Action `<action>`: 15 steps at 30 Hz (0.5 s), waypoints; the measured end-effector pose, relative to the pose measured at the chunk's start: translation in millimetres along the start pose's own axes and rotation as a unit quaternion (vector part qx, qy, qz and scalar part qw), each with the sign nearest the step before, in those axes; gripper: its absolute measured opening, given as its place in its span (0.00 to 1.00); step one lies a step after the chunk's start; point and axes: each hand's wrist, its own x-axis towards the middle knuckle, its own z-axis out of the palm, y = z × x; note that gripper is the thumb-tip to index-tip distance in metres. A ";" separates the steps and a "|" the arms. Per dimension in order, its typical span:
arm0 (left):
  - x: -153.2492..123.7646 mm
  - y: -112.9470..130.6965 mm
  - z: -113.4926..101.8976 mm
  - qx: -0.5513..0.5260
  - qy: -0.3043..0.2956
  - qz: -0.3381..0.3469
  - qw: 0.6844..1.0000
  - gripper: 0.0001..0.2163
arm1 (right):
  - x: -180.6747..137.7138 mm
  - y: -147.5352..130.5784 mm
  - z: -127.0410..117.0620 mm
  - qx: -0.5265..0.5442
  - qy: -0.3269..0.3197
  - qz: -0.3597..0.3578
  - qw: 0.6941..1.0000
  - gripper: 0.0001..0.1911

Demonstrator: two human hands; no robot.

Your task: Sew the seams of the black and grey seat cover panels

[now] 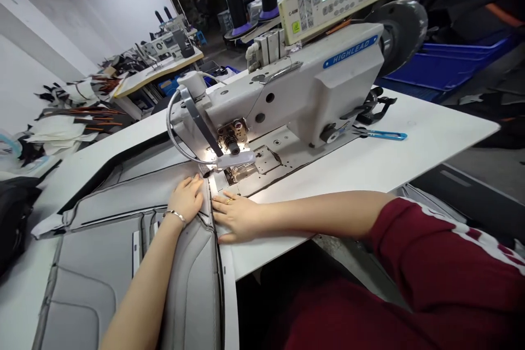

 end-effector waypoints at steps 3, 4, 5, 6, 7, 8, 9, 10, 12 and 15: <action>-3.9 16.7 1.7 -0.011 0.022 0.003 1.000 0.23 | -16.4 0.4 -1.4 -0.019 0.010 -0.009 1.000 0.35; -6.5 22.7 2.8 -0.016 0.027 0.010 0.999 0.23 | -22.8 0.3 -1.6 -0.025 0.014 -0.013 0.999 0.35; -9.0 28.0 4.0 -0.020 0.033 0.017 0.999 0.23 | -28.2 0.3 -1.6 -0.030 0.016 -0.016 0.999 0.35; -11.0 32.2 5.2 -0.023 0.041 0.022 0.999 0.23 | -32.1 0.5 -1.7 -0.032 0.017 -0.019 0.999 0.35; -12.1 35.2 6.0 -0.027 0.049 0.025 0.998 0.23 | -33.9 1.0 -1.7 -0.031 0.016 -0.020 0.999 0.35; -12.1 37.0 6.5 -0.030 0.057 0.025 0.998 0.22 | -33.7 2.0 -1.9 -0.026 0.013 -0.021 0.999 0.35; -10.9 37.8 6.6 -0.033 0.064 0.024 0.997 0.22 | -31.5 3.4 -2.2 -0.020 0.006 -0.023 1.000 0.36; -8.5 37.8 6.2 -0.034 0.068 0.023 0.997 0.22 | -27.9 5.3 -2.8 -0.014 -0.003 -0.022 1.000 0.36; -1.0 36.9 4.3 -0.036 0.069 0.021 0.997 0.22 | -19.7 9.9 -4.9 -0.007 -0.025 -0.016 1.000 0.36; 11.3 38.9 1.2 -0.030 0.063 0.022 0.997 0.22 | -15.3 16.2 -9.1 -0.004 -0.050 0.003 0.999 0.35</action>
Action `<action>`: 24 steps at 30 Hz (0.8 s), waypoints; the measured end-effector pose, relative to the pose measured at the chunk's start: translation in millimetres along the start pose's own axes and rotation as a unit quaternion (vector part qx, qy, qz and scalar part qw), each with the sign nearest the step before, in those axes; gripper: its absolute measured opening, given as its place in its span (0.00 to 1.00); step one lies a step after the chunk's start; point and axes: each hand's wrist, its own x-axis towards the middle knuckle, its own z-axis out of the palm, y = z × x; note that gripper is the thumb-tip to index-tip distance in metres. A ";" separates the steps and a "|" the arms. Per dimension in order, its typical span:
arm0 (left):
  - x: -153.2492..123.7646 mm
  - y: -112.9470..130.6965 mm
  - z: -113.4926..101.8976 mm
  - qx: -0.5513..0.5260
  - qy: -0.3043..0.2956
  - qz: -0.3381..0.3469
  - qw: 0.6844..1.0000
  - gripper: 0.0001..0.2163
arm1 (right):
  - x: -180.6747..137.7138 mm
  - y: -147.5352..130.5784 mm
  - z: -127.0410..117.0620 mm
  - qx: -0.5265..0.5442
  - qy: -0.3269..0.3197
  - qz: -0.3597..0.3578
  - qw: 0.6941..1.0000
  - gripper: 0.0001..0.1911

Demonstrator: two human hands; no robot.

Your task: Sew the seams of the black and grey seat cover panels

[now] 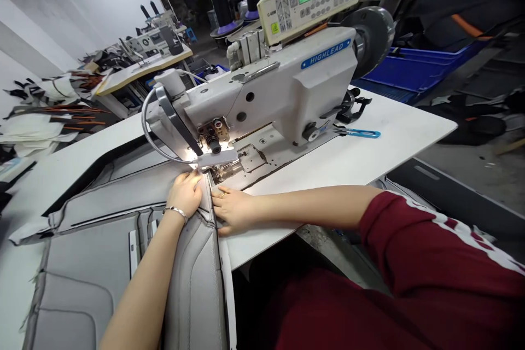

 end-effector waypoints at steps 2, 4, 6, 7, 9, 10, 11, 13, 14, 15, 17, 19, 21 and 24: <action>4.7 4.6 0.7 0.004 -0.003 0.011 1.000 0.21 | -5.9 2.2 -1.0 0.001 0.001 0.005 1.000 0.35; 5.6 10.2 3.3 0.004 0.000 0.034 0.999 0.21 | -16.1 2.4 0.3 -0.003 0.016 0.001 1.000 0.36; 4.7 14.4 7.2 0.000 0.012 0.056 0.998 0.21 | -25.8 1.4 2.6 -0.008 0.038 -0.008 0.999 0.36; 4.2 15.7 9.3 -0.005 0.019 0.063 0.998 0.21 | -29.4 0.7 3.7 -0.009 0.047 -0.012 0.999 0.35; 3.8 17.5 13.0 -0.018 0.032 0.063 0.997 0.20 | -33.2 -0.7 5.1 -0.006 0.055 -0.015 0.998 0.34; 3.5 18.7 14.3 -0.025 0.041 0.058 0.997 0.20 | -33.7 -1.3 5.4 -0.006 0.054 -0.011 0.998 0.33; 2.9 20.4 15.1 -0.031 0.050 0.055 0.997 0.19 | -33.7 -2.0 5.4 -0.007 0.052 -0.006 0.999 0.33; -0.2 25.5 15.3 -0.039 0.066 0.057 0.995 0.18 | -33.0 -3.6 5.2 -0.014 0.049 -0.001 0.999 0.32; -2.4 28.6 15.0 -0.039 0.070 0.060 0.995 0.18 | -33.1 -4.8 5.0 -0.018 0.050 -0.001 0.999 0.31; -4.9 31.6 14.4 -0.038 0.072 0.064 0.995 0.18 | -34.0 -6.6 4.8 -0.021 0.053 -0.003 0.998 0.31; -9.4 36.1 13.6 -0.035 0.074 0.068 0.994 0.18 | -39.7 -12.8 4.7 -0.023 0.064 -0.002 0.998 0.30; -12.3 37.7 13.6 -0.034 0.083 0.062 0.994 0.18 | -52.5 -24.0 5.9 -0.027 0.102 0.021 0.994 0.25; -13.4 37.5 14.4 -0.039 0.091 0.056 0.994 0.18 | -71.2 -39.6 9.2 -0.038 0.153 0.019 0.987 0.17; -12.8 38.6 15.5 -0.040 0.098 0.056 0.993 0.18 | -95.1 -64.6 14.5 -0.037 0.209 -0.138 0.968 0.09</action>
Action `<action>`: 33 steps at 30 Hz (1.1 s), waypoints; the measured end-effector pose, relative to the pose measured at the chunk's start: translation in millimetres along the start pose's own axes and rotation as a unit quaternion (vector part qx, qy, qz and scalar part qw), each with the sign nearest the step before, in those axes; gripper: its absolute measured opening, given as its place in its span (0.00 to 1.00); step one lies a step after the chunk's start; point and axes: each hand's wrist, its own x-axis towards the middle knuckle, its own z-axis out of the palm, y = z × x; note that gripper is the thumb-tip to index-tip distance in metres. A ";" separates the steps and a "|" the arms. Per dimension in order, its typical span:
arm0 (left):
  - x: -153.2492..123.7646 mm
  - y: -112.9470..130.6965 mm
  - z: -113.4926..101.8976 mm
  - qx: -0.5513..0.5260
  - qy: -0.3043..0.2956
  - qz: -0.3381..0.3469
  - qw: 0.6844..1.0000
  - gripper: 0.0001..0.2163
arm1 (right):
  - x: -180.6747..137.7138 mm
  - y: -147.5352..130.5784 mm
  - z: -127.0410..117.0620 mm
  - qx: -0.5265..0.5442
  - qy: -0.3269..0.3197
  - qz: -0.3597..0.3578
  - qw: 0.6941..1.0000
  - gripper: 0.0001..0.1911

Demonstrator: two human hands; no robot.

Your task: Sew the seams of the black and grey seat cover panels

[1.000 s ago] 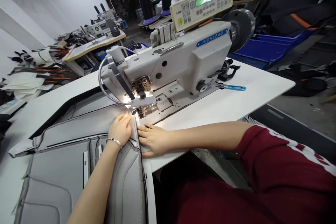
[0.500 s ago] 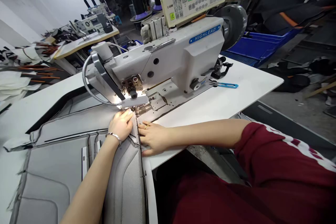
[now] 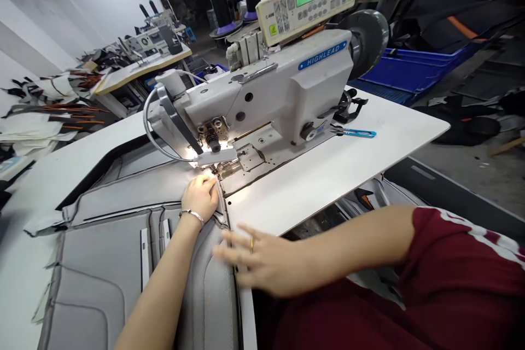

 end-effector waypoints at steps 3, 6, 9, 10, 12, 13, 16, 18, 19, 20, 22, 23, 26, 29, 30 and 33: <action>1.1 0.9 -1.3 0.005 0.011 -0.001 1.000 0.18 | 8.4 -16.4 -3.6 0.039 0.054 -0.162 0.985 0.09; 0.3 -6.0 -7.7 -0.022 0.000 0.012 1.000 0.19 | 33.4 -19.1 -12.1 0.053 0.081 -0.169 0.981 0.15; -3.7 -18.5 -16.9 -0.064 -0.064 0.094 0.991 0.21 | 43.2 -17.7 -20.4 0.074 0.085 -0.138 0.984 0.17; -5.6 -21.4 -19.3 -0.067 -0.077 0.117 0.988 0.22 | 40.3 -16.8 -20.4 0.082 0.087 -0.136 0.983 0.17; -9.8 -23.1 -22.1 -0.053 -0.070 0.123 0.988 0.23 | 28.4 -13.1 -15.3 0.101 0.096 -0.142 0.980 0.15; -11.5 -22.0 -22.5 -0.043 -0.058 0.114 0.991 0.23 | 21.3 -10.2 -10.9 0.106 0.103 -0.136 0.980 0.13; -13.2 -15.7 -23.1 -0.010 -0.044 0.092 0.995 0.21 | 4.9 1.5 2.2 0.088 0.121 -0.045 0.988 0.08; -10.0 -14.2 -24.9 0.011 -0.067 0.091 0.994 0.20 | 1.4 9.0 7.0 0.060 0.126 0.034 0.990 0.07; -7.1 -15.0 -26.3 0.017 -0.083 0.092 0.992 0.19 | 1.6 12.1 8.4 0.049 0.125 0.054 0.989 0.07; -3.8 -17.0 -27.7 0.019 -0.098 0.093 0.991 0.18 | 2.8 14.7 9.6 0.040 0.123 0.062 0.990 0.08; 3.4 -23.1 -29.7 0.008 -0.120 0.096 0.988 0.19 | 7.0 19.2 12.4 0.026 0.118 0.056 0.991 0.09; 6.5 -26.4 -29.9 0.001 -0.126 0.097 0.987 0.21 | 9.6 21.2 14.2 0.020 0.113 0.051 0.992 0.10; 11.5 -31.4 -27.0 -0.009 -0.116 0.090 0.989 0.21 | 16.7 27.2 19.8 0.016 0.081 0.043 0.996 0.11; 7.9 -25.6 -22.3 -0.003 -0.082 0.081 0.993 0.21 | 18.1 28.7 21.0 0.014 0.045 0.041 0.998 0.11; 5.0 -22.1 -21.2 -0.001 -0.070 0.082 0.994 0.21 | 16.8 27.6 20.5 0.012 0.039 0.039 0.998 0.12; -3.9 -12.0 -19.2 0.001 -0.048 0.086 0.995 0.21 | 10.2 22.2 18.6 0.005 0.036 0.030 0.999 0.12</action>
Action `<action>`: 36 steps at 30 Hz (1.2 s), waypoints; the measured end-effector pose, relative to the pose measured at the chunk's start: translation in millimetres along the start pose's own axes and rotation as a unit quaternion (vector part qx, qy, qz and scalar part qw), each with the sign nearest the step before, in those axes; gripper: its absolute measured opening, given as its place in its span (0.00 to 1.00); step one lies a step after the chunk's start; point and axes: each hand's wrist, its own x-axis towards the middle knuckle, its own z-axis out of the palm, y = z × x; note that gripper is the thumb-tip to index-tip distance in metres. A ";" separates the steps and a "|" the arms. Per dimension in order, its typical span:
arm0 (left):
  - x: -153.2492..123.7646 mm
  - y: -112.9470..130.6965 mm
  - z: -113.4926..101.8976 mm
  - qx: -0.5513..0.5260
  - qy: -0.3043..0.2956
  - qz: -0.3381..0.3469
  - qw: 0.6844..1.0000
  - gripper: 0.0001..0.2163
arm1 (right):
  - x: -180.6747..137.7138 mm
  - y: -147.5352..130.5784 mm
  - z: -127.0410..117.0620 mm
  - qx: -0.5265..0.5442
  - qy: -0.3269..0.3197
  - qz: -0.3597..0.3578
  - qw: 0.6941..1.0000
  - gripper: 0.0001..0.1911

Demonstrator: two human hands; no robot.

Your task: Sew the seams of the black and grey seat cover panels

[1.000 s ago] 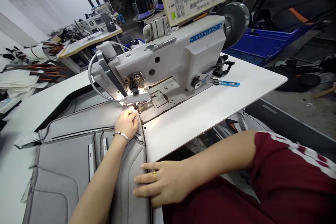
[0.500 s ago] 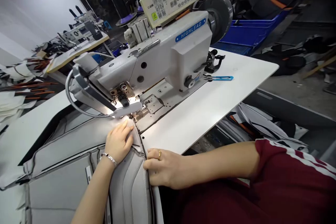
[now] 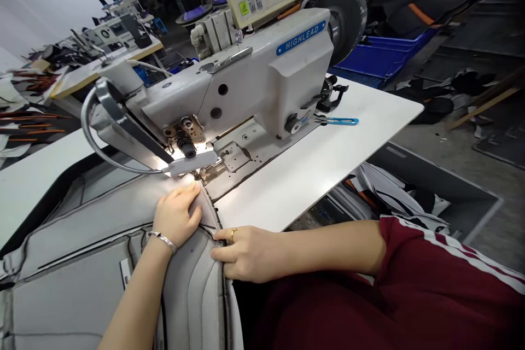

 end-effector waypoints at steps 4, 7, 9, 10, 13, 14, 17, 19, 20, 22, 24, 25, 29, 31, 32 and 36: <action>0.9 3.9 1.7 -0.023 0.017 -0.017 0.999 0.19 | -3.8 0.1 -2.1 -0.005 0.010 -0.017 1.000 0.12; 7.6 2.6 2.4 -0.028 0.019 -0.035 0.999 0.18 | -2.0 4.6 -4.9 -0.008 0.026 -0.009 1.000 0.12; 10.4 3.8 2.3 -0.017 0.010 -0.039 0.999 0.19 | -2.0 6.2 -7.1 -0.009 0.027 0.002 1.000 0.13; 10.8 5.1 2.1 -0.013 0.006 -0.039 0.999 0.19 | -2.6 6.5 -7.8 -0.008 0.024 0.005 1.000 0.13; 9.9 10.2 1.3 0.000 -0.003 -0.040 0.999 0.20 | -5.4 6.5 -8.0 -0.004 0.015 0.004 1.000 0.13; 9.4 11.6 1.1 0.005 -0.002 -0.042 0.999 0.19 | -6.6 6.4 -7.7 -0.001 0.012 0.003 1.000 0.12; 8.2 13.9 1.9 0.025 0.008 -0.041 0.999 0.18 | -12.0 4.2 -7.1 0.017 0.015 0.007 1.000 0.11; 6.4 14.9 3.5 0.034 0.028 -0.034 0.998 0.18 | -18.0 0.2 -7.7 0.027 0.030 0.041 0.998 0.09; 4.6 15.7 4.3 0.035 0.042 -0.033 0.998 0.17 | -21.4 -2.4 -8.2 0.025 0.041 0.066 0.997 0.09; -1.7 17.6 4.9 0.015 0.069 -0.020 0.997 0.17 | -27.7 -7.5 -9.1 0.014 0.062 0.106 0.992 0.11; -11.7 19.2 2.4 -0.038 0.084 0.004 0.996 0.16 | -31.6 -10.8 -9.7 0.005 0.079 0.108 0.991 0.11; -17.5 19.5 -0.3 -0.070 0.079 0.022 0.994 0.16 | -32.5 -11.5 -9.7 0.004 0.084 0.099 0.992 0.10; -37.0 18.6 -13.8 -0.131 0.006 0.101 0.986 0.16 | -31.7 -10.4 -6.9 -0.010 0.091 0.081 0.992 0.07; -41.2 19.5 -17.1 -0.120 -0.004 0.119 0.986 0.17 | -31.0 -9.8 -4.2 -0.019 0.086 0.082 0.993 0.07; -42.0 20.7 -17.3 -0.110 0.001 0.120 0.987 0.15 | -30.8 -9.7 -2.9 -0.023 0.085 0.082 0.993 0.08; -40.0 27.0 -14.8 -0.087 0.011 0.123 0.989 0.12 | -30.8 -9.9 0.3 -0.035 0.102 0.079 0.991 0.09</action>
